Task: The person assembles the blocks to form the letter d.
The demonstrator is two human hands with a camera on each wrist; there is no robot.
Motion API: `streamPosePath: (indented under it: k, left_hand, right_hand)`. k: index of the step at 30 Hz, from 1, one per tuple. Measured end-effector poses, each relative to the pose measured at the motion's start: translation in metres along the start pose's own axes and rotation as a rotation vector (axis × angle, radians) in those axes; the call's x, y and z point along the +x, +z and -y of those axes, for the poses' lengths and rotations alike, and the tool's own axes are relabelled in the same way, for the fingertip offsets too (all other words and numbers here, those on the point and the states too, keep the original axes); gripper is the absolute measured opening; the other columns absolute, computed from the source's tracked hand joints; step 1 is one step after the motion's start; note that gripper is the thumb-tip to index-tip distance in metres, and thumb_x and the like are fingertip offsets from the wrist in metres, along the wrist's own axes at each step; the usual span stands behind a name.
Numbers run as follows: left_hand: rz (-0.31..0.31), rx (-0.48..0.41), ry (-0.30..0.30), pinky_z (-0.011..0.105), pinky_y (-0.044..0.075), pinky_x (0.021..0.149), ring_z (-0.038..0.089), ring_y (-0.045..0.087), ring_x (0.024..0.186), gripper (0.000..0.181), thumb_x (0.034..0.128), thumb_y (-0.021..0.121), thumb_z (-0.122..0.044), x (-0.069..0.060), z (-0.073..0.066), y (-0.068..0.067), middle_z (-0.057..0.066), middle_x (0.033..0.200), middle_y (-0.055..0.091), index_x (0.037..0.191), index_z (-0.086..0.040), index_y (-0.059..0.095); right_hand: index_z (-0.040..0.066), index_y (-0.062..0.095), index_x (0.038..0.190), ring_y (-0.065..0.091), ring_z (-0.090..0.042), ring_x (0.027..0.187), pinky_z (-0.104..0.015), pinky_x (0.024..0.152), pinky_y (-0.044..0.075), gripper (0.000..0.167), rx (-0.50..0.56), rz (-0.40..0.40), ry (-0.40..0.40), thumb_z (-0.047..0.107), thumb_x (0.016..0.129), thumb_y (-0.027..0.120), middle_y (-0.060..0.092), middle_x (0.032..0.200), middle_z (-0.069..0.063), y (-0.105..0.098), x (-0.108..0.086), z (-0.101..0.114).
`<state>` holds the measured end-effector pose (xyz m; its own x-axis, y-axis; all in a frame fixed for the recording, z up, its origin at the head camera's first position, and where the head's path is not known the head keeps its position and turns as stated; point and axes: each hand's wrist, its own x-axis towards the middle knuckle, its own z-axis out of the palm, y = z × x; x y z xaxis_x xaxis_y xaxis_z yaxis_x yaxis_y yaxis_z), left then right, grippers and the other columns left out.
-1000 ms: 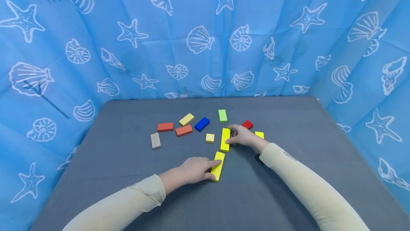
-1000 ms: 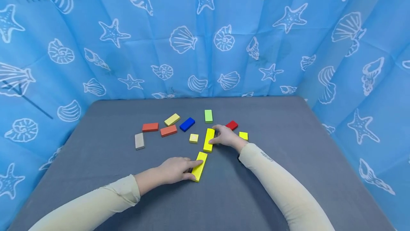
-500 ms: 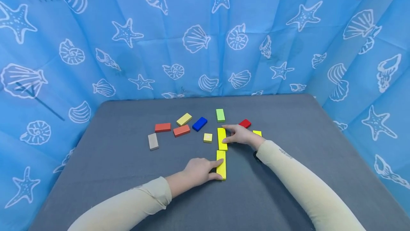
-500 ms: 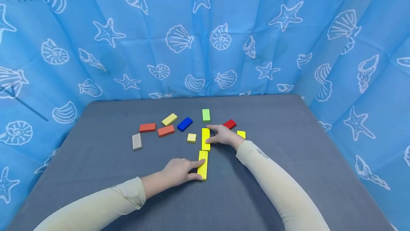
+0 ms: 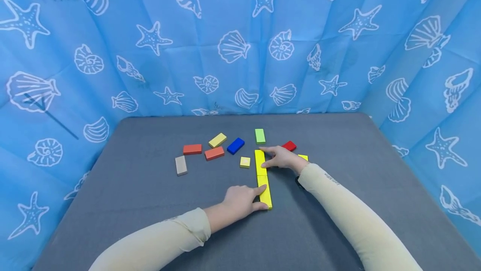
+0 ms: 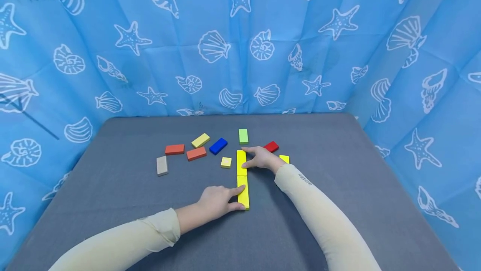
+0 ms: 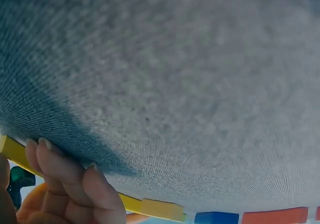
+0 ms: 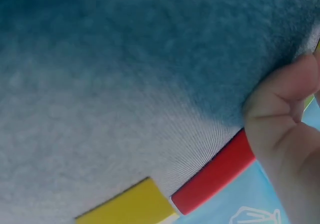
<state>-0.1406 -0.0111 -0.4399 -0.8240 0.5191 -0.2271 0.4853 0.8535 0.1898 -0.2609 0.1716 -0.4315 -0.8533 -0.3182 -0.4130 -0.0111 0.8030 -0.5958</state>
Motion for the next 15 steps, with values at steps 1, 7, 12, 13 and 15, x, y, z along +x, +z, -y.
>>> streamPosePath:
  k: [1, 7, 12, 13, 15]
  left_hand:
    - [-0.007, -0.003, 0.004, 0.025, 0.036, 0.048, 0.013, 0.043, 0.051, 0.064, 0.0873, 0.058, -0.062, 0.0008, -0.0004, -0.0002, -0.002, 0.055, 0.046, 0.145, -0.036, 0.047]
    - [-0.033, 0.017, -0.006, 0.025, 0.034, 0.046, 0.014, 0.041, 0.048, 0.064, 0.0873, 0.058, -0.062, 0.0024, -0.0022, -0.0005, -0.002, 0.054, 0.046, 0.144, -0.035, 0.048]
    - [-0.017, -0.005, -0.027, 0.026, 0.036, 0.047, 0.015, 0.043, 0.051, 0.064, 0.0864, 0.059, -0.062, 0.0030, -0.0037, -0.0024, -0.001, 0.056, 0.046, 0.144, -0.035, 0.048]
    - [-0.013, -0.014, -0.028, 0.026, 0.036, 0.047, 0.015, 0.043, 0.051, 0.064, 0.0863, 0.060, -0.062, 0.0032, -0.0040, -0.0028, -0.001, 0.056, 0.046, 0.144, -0.035, 0.049]
    - [-0.006, -0.028, -0.029, 0.026, 0.036, 0.048, 0.015, 0.044, 0.053, 0.064, 0.0863, 0.060, -0.061, 0.0036, -0.0038, -0.0035, -0.001, 0.057, 0.046, 0.144, -0.035, 0.049]
  right_hand:
    - [0.017, 0.040, 0.150, 0.049, -0.034, 0.118, -0.045, 0.095, 0.047, 0.073, 0.005, 0.004, 0.010, 0.031, 0.087, 0.074, 0.037, 0.149, -0.022, -0.0006, 0.0004, 0.0001]
    - [0.019, 0.036, 0.152, 0.050, -0.031, 0.114, -0.041, 0.087, 0.051, 0.074, 0.037, 0.041, 0.056, 0.030, 0.089, 0.073, 0.035, 0.151, -0.021, -0.0043, 0.0031, 0.0017]
    - [0.019, 0.035, 0.152, 0.048, -0.031, 0.117, -0.039, 0.087, 0.051, 0.075, 0.035, 0.053, 0.065, 0.030, 0.088, 0.073, 0.033, 0.152, -0.020, -0.0052, 0.0036, 0.0018]
    - [0.020, 0.035, 0.152, 0.047, -0.032, 0.117, -0.039, 0.086, 0.051, 0.075, 0.036, 0.053, 0.069, 0.030, 0.088, 0.073, 0.033, 0.152, -0.020, -0.0053, 0.0033, 0.0018]
    - [0.020, 0.035, 0.152, 0.047, -0.032, 0.116, -0.038, 0.085, 0.051, 0.075, 0.037, 0.053, 0.076, 0.030, 0.088, 0.073, 0.033, 0.152, -0.021, -0.0052, 0.0028, 0.0025]
